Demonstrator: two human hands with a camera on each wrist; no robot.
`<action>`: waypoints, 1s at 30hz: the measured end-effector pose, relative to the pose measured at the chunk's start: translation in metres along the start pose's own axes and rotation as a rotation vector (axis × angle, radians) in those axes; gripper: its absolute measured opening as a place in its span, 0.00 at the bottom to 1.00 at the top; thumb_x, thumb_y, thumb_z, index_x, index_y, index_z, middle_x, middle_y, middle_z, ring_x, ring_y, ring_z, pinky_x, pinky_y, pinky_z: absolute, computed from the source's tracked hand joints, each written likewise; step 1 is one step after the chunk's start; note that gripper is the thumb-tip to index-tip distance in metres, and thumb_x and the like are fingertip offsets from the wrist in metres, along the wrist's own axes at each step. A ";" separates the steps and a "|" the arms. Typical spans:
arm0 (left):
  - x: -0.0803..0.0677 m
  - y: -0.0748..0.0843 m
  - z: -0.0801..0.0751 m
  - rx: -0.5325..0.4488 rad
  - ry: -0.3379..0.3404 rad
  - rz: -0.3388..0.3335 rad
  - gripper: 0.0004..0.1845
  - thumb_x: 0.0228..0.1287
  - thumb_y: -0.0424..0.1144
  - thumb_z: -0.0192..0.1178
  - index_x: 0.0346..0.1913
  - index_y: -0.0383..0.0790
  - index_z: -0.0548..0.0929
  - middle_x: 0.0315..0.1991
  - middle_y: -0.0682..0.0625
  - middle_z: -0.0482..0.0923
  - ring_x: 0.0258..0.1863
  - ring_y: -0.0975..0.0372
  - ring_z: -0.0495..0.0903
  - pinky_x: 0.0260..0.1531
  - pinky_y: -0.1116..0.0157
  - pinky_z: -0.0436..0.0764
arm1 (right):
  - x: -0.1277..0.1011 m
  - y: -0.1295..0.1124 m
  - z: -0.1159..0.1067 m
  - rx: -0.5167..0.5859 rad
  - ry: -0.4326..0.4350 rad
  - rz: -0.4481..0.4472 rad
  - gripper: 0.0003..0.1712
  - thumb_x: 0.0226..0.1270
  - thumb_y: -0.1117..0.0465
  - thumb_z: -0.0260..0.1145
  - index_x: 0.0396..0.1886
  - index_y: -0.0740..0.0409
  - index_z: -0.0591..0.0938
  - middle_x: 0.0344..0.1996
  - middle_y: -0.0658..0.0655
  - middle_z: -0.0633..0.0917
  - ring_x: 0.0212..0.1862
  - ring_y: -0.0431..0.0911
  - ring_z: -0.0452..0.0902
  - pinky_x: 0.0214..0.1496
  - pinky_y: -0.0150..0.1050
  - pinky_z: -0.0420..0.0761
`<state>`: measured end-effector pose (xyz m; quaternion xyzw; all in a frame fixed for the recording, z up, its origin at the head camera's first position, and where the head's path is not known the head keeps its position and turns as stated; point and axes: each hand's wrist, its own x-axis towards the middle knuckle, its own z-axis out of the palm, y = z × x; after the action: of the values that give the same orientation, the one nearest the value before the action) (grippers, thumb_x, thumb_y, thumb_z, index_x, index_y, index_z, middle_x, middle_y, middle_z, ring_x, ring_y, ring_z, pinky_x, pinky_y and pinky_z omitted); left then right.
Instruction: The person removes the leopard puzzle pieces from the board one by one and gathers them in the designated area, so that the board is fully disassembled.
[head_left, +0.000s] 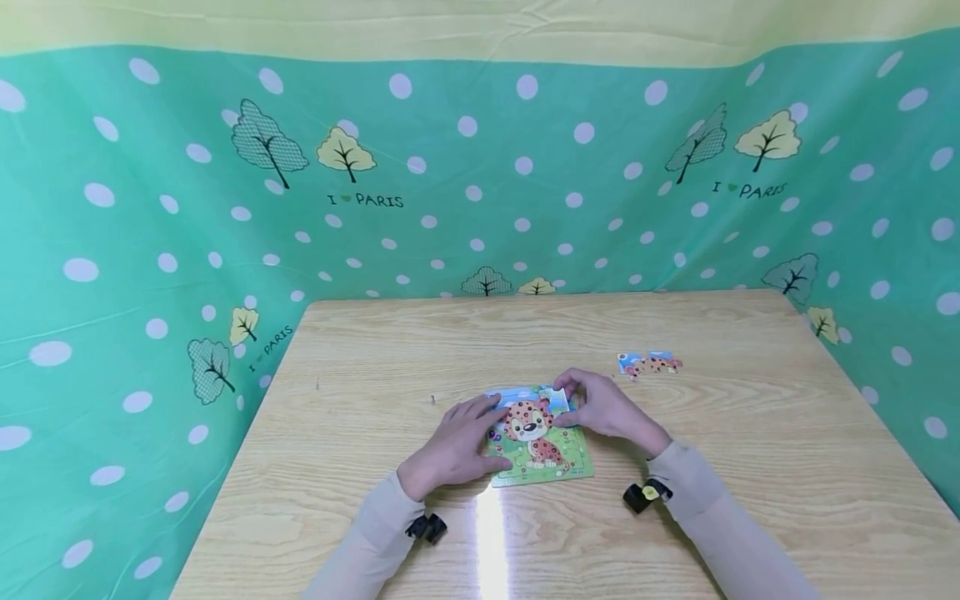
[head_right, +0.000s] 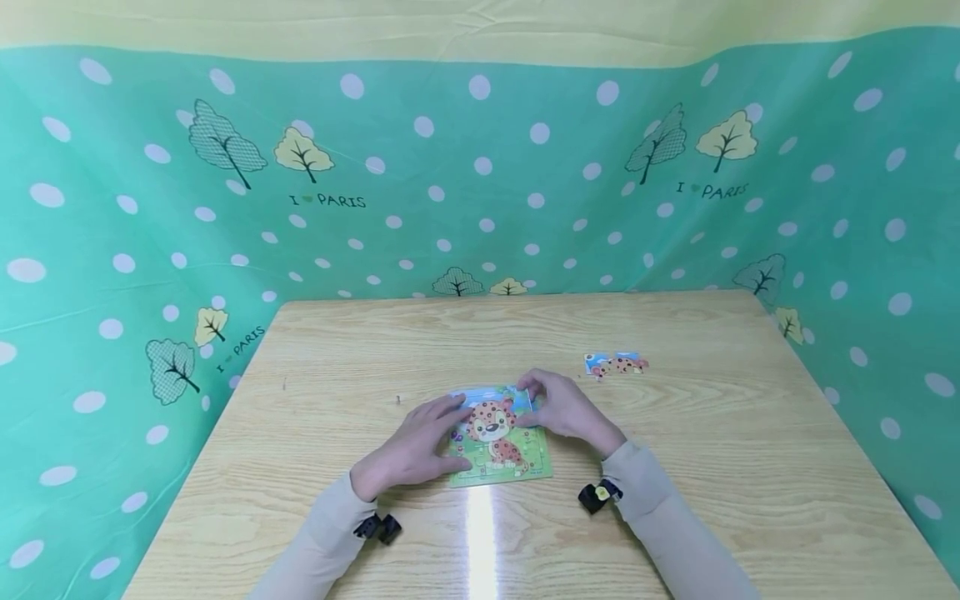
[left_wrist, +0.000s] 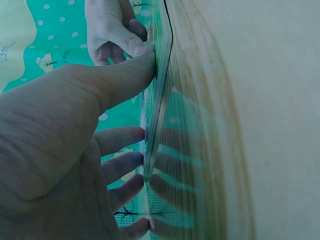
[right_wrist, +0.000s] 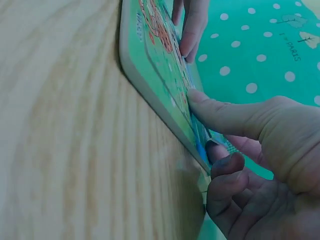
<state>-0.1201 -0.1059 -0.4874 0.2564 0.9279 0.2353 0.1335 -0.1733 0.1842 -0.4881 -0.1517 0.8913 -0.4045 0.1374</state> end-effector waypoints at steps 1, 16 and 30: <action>0.000 0.000 0.000 0.000 0.000 0.000 0.46 0.67 0.57 0.72 0.82 0.42 0.67 0.86 0.44 0.57 0.85 0.44 0.54 0.84 0.37 0.51 | 0.000 0.001 0.000 0.011 -0.001 -0.006 0.29 0.56 0.59 0.85 0.56 0.56 0.83 0.42 0.55 0.82 0.37 0.46 0.74 0.38 0.34 0.77; -0.001 -0.001 0.000 0.001 0.003 0.004 0.45 0.68 0.57 0.71 0.82 0.42 0.67 0.86 0.44 0.57 0.85 0.44 0.54 0.84 0.37 0.52 | 0.000 0.012 -0.005 0.169 -0.022 -0.013 0.33 0.67 0.58 0.78 0.69 0.62 0.79 0.46 0.58 0.87 0.40 0.47 0.81 0.42 0.33 0.81; -0.001 -0.001 0.001 0.009 0.000 0.001 0.46 0.67 0.58 0.71 0.82 0.43 0.67 0.86 0.44 0.56 0.85 0.44 0.54 0.84 0.37 0.52 | -0.001 0.015 -0.006 0.183 0.024 0.014 0.23 0.75 0.56 0.71 0.64 0.63 0.82 0.45 0.58 0.90 0.46 0.47 0.85 0.51 0.39 0.82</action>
<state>-0.1191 -0.1067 -0.4881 0.2576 0.9288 0.2313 0.1320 -0.1772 0.1983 -0.4958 -0.1272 0.8533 -0.4851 0.1428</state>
